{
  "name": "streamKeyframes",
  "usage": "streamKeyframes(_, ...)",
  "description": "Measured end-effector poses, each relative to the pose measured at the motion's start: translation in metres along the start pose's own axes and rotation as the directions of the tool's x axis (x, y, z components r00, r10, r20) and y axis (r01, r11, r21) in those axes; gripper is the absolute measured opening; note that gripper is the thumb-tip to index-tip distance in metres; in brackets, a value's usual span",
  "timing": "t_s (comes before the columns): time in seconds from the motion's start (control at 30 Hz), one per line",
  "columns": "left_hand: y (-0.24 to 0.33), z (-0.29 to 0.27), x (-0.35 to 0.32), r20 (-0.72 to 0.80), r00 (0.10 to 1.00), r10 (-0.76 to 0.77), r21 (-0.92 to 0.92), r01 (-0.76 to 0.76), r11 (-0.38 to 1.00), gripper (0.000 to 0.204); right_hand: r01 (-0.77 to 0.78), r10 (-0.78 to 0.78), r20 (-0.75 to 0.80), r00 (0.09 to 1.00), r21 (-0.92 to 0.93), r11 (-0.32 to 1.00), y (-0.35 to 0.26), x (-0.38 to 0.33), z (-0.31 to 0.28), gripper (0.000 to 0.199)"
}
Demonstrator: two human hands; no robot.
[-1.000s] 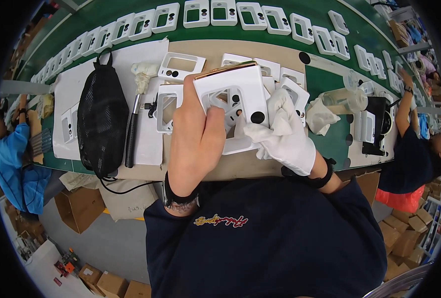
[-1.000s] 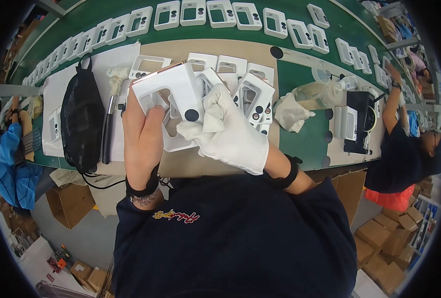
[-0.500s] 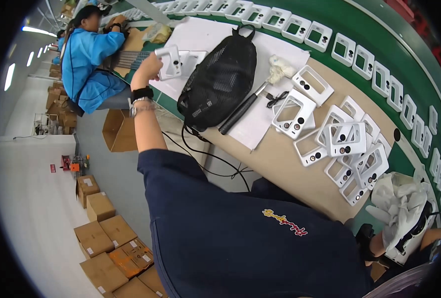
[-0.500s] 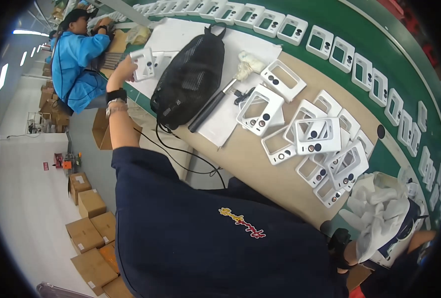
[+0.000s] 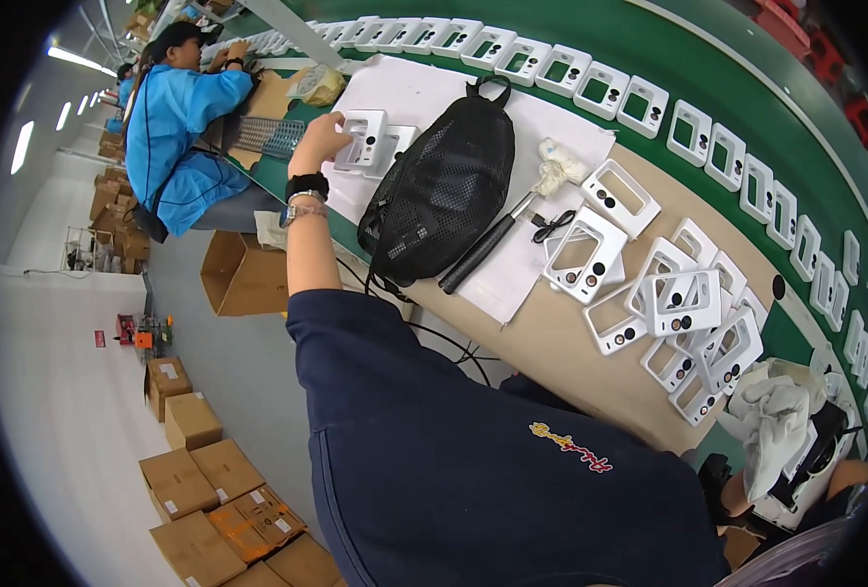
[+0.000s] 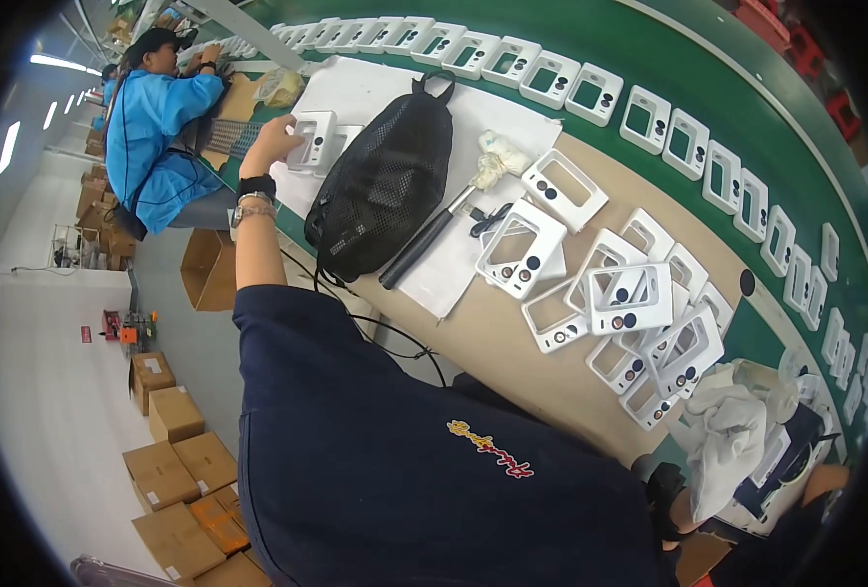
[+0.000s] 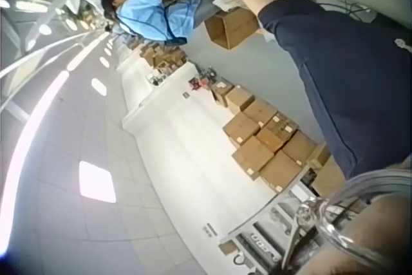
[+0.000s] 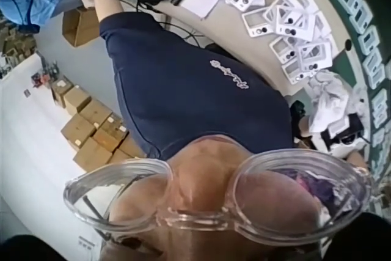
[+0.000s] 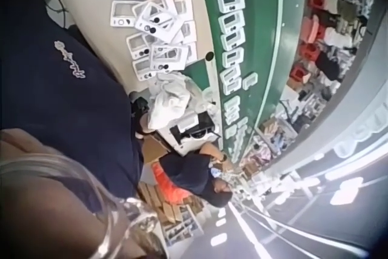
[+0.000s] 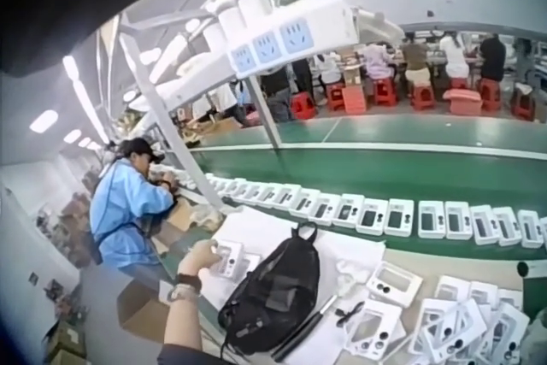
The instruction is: The person picks up a white plastic housing from a row, wipes its surfaces with a cloth, and places it onto a pile. This process is repeated for several other housings, occasionally moving a cloth aside.
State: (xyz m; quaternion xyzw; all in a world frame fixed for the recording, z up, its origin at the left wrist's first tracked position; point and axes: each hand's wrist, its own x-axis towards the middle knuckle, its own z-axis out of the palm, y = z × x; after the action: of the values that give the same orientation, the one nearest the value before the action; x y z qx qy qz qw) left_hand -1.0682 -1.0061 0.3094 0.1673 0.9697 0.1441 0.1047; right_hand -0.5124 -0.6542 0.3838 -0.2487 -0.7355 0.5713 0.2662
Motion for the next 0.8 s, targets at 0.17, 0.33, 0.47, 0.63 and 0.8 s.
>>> streamKeyframes(0.17,0.049,0.012,-0.026,0.065,0.993,0.102,-0.027,-0.101,0.995,0.034,-0.148,0.148,0.021,0.989,-0.032,0.989,-0.001,-0.001,-0.002,0.009)
streamKeyframes(0.33,0.054,-0.004,-0.044,0.004,0.999,0.048,0.041,-0.048,0.998,0.039,0.024,-0.024,0.036,0.999,0.006,1.000,0.000,-0.003,-0.004,0.014)
streamKeyframes(0.47,0.108,-0.049,-0.083,-0.203,0.922,0.330,-0.234,-0.373,0.898,0.029,0.255,-0.263,0.078,0.962,0.100,0.962,-0.008,-0.001,-0.008,0.017)
streamKeyframes(0.63,0.316,-0.046,-0.225,-0.288,0.442,0.850,-0.673,-0.724,0.149,0.018,0.378,-0.390,0.114,0.914,0.115,0.919,0.001,0.000,-0.021,0.022)
streamKeyframes(0.8,0.401,-0.041,-0.271,0.125,0.018,0.992,-0.770,-0.629,0.109,0.009,0.383,-0.428,0.119,0.896,0.281,0.880,-0.018,-0.015,-0.033,0.017)
